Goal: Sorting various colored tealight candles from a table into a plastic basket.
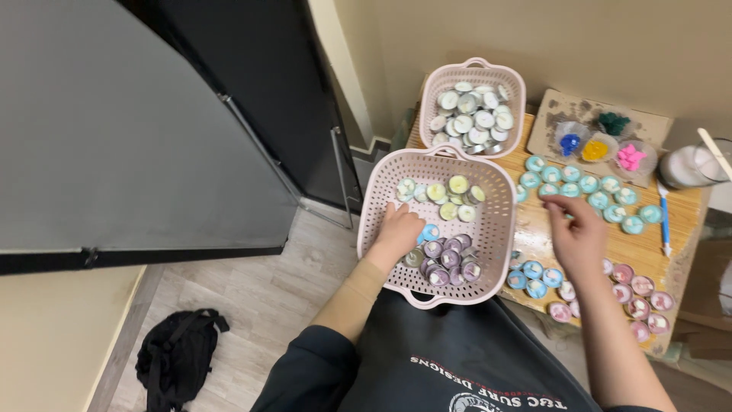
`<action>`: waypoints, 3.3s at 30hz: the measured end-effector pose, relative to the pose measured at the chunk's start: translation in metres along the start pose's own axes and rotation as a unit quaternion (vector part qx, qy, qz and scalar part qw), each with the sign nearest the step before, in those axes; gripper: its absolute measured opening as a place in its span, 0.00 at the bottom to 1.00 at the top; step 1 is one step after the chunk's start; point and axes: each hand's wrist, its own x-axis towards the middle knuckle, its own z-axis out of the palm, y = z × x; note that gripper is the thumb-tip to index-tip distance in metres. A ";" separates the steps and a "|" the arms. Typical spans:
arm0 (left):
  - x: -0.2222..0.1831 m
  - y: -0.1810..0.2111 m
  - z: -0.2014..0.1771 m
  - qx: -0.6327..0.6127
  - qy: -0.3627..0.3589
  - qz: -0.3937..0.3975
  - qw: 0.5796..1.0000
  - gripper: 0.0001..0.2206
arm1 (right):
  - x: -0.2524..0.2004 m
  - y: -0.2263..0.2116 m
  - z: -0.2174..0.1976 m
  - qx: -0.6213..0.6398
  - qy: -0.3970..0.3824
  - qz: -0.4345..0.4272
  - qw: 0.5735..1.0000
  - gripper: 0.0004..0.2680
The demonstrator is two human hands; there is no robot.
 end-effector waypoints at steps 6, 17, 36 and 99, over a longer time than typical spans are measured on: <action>-0.004 0.014 -0.045 -0.079 0.033 -0.016 0.996 0.14 | -0.073 0.099 -0.057 -0.242 -0.055 0.056 0.967 0.10; 0.071 0.202 -0.044 -0.103 -0.006 0.222 0.970 0.19 | -0.110 0.112 -0.038 -0.387 -0.215 0.071 0.894 0.23; 0.126 0.241 0.041 0.037 -0.194 0.171 0.965 0.15 | -0.102 0.129 -0.081 -0.278 0.005 0.012 0.960 0.19; 0.031 0.008 -0.020 -0.084 -0.097 -0.055 0.990 0.18 | -0.058 0.024 -0.004 -0.191 0.013 -0.085 0.978 0.18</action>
